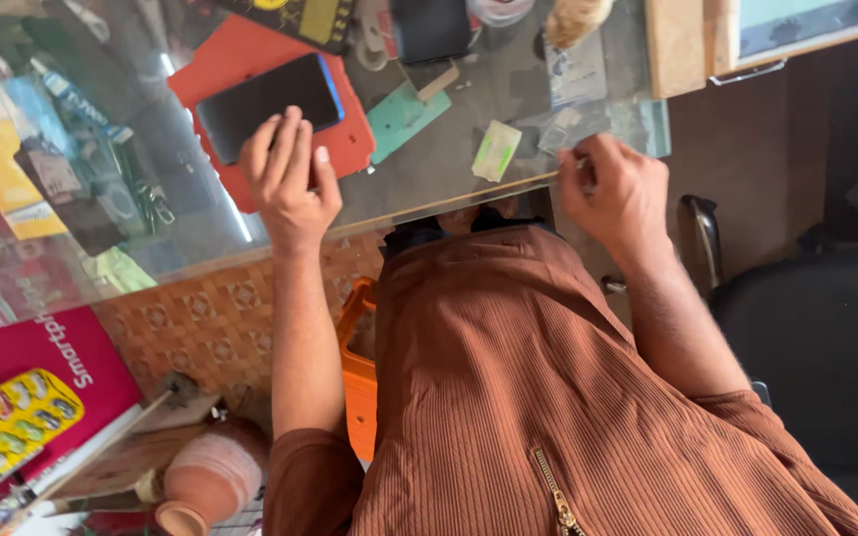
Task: The person removes a screen protector from a smartphone, then sprays a cleaning solution onto a cloth and wipes the phone screen thoroughly. The phone is placed on a red mat on a glass counter.
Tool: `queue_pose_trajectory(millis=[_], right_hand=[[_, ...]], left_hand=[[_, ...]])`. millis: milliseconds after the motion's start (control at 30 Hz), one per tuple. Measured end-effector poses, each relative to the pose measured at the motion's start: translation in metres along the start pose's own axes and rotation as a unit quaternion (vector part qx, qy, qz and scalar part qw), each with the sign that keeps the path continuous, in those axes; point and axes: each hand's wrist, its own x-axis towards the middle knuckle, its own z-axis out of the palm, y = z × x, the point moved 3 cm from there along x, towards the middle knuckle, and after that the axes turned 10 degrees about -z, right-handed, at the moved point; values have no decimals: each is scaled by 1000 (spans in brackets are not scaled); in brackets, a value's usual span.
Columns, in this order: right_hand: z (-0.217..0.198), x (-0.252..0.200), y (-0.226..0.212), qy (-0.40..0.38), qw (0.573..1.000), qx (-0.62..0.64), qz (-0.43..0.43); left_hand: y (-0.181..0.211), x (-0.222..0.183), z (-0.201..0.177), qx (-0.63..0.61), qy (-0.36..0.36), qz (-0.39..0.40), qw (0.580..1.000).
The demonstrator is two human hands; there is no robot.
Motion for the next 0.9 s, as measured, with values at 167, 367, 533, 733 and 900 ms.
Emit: queue_pose_trajectory(millis=[167,367,533,733,900], right_hand=[[29,18,-37,-76,994,40,-69],[48,37,-63,-108,989,47,-90],[58,50,-81,-110,988,76,-72],[86,76,-112,-93,985,115,-94],[114,98,-130,-74,985,99,-124]], left_hand=[[2,-5,-2,-75,1,1,997],[-8,-13,-1,-21,94,-137,986],[-11,-29,-4,0,150,-273,950],[-17,-45,-9,-34,83,-287,954],[-29,-51,-17,-64,56,-248,965]])
